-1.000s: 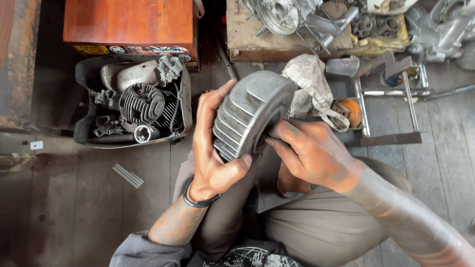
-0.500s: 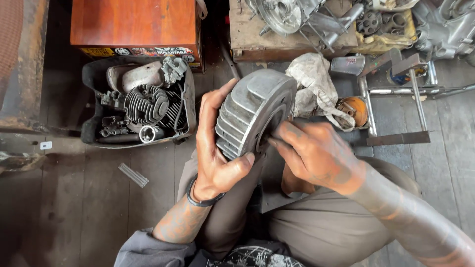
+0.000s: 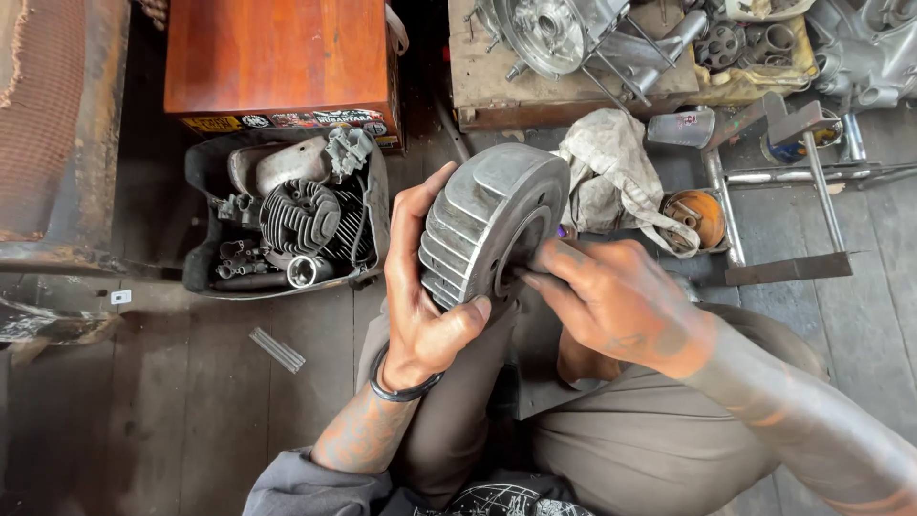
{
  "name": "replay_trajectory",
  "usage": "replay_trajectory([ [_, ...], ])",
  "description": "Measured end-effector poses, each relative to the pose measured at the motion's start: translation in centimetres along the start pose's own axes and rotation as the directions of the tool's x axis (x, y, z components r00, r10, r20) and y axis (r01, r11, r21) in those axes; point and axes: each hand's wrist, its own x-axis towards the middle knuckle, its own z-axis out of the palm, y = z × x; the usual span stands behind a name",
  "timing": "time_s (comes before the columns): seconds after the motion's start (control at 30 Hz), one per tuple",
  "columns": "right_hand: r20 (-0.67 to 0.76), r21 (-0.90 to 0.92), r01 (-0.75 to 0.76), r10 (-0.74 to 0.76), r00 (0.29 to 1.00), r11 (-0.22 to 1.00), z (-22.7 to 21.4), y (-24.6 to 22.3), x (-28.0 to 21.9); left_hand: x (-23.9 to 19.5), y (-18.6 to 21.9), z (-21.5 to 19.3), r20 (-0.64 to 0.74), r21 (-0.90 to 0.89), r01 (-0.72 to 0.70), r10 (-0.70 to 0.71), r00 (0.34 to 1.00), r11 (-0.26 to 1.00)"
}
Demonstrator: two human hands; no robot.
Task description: Inspecting and cleaning the hub of a motorcycle flywheel rotor.
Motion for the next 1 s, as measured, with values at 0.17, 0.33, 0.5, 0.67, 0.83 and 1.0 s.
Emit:
replay_trajectory([
  [0.17,0.008,0.069,0.017,-0.018,1.0,0.997,-0.2,-0.1,0.0,0.1,0.0,0.0,0.001,0.013,-0.006,0.006,1.0,1.0],
  [0.33,-0.012,0.006,0.019,-0.019,1.0,1.0,-0.6,-1.1,0.6,0.0,-0.1,0.0,0.01,0.07,-0.042,0.041,0.999,0.997],
  [0.5,0.083,0.062,-0.074,0.068,0.994,0.995,-0.8,-0.4,0.0,0.1,-0.1,-0.1,0.01,0.02,-0.027,0.027,1.0,0.999],
  [0.67,0.023,0.078,0.001,-0.003,1.0,0.997,-1.1,-0.9,0.7,0.2,0.2,0.1,-0.003,0.043,-0.02,0.02,1.0,0.999],
  [0.83,0.051,0.033,-0.063,0.061,0.997,0.997,-0.7,-1.0,0.8,-0.2,0.3,0.0,0.001,0.038,0.007,-0.007,1.0,0.999],
  [1.0,0.082,0.065,-0.048,0.043,0.996,0.997,-0.9,-0.3,0.3,0.0,0.2,-0.1,0.005,0.001,-0.008,0.008,1.0,1.0],
])
